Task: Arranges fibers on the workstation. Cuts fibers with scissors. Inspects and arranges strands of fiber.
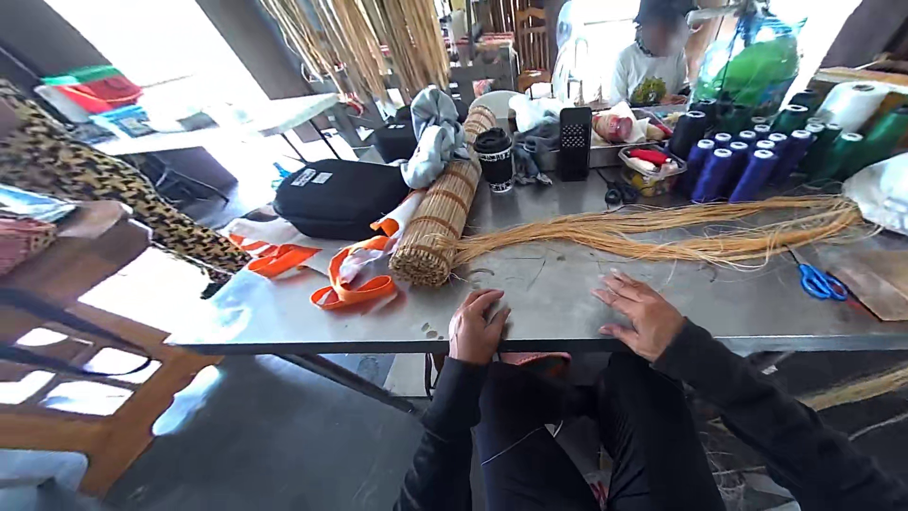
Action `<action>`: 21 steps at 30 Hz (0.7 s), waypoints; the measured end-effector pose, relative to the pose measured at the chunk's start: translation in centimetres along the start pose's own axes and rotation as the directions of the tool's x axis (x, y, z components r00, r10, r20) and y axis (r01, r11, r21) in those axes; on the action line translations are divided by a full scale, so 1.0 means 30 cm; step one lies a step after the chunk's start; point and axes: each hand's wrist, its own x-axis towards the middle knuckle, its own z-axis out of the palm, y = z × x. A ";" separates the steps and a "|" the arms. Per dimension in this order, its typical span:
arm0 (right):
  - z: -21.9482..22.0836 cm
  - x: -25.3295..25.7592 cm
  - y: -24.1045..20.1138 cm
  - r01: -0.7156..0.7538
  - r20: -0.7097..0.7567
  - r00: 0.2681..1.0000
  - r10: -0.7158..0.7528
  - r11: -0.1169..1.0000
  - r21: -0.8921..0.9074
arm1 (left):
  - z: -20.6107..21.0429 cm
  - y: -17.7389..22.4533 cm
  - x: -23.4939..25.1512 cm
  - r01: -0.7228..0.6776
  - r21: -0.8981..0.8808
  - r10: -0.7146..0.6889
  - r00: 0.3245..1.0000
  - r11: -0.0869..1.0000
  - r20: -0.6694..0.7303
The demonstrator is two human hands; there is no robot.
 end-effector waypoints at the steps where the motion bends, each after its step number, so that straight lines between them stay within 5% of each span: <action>1: 0.033 0.007 -0.003 -0.044 0.031 0.998 0.046 0.996 -0.072 | -0.010 0.010 0.002 0.031 -0.030 -0.031 0.999 0.999 0.012; 3: 0.085 0.004 -0.004 -0.120 0.068 0.989 0.129 0.984 -0.133 | -0.026 0.038 0.018 0.076 -0.058 -0.075 0.997 0.995 0.011; 8: 0.164 -0.033 0.035 0.041 -0.230 0.971 -0.058 0.996 -0.077 | -0.036 0.077 0.167 0.052 0.112 -0.060 0.996 0.992 0.070; 14: 0.152 -0.043 0.039 0.050 -0.328 0.944 -0.037 0.998 0.033 | 0.047 0.067 0.352 0.200 0.302 -0.276 0.933 0.932 0.232; 21: 0.121 -0.077 0.087 0.082 -0.510 0.857 0.075 0.957 0.280 | 0.007 0.065 0.276 0.128 0.230 -0.157 0.982 0.965 0.110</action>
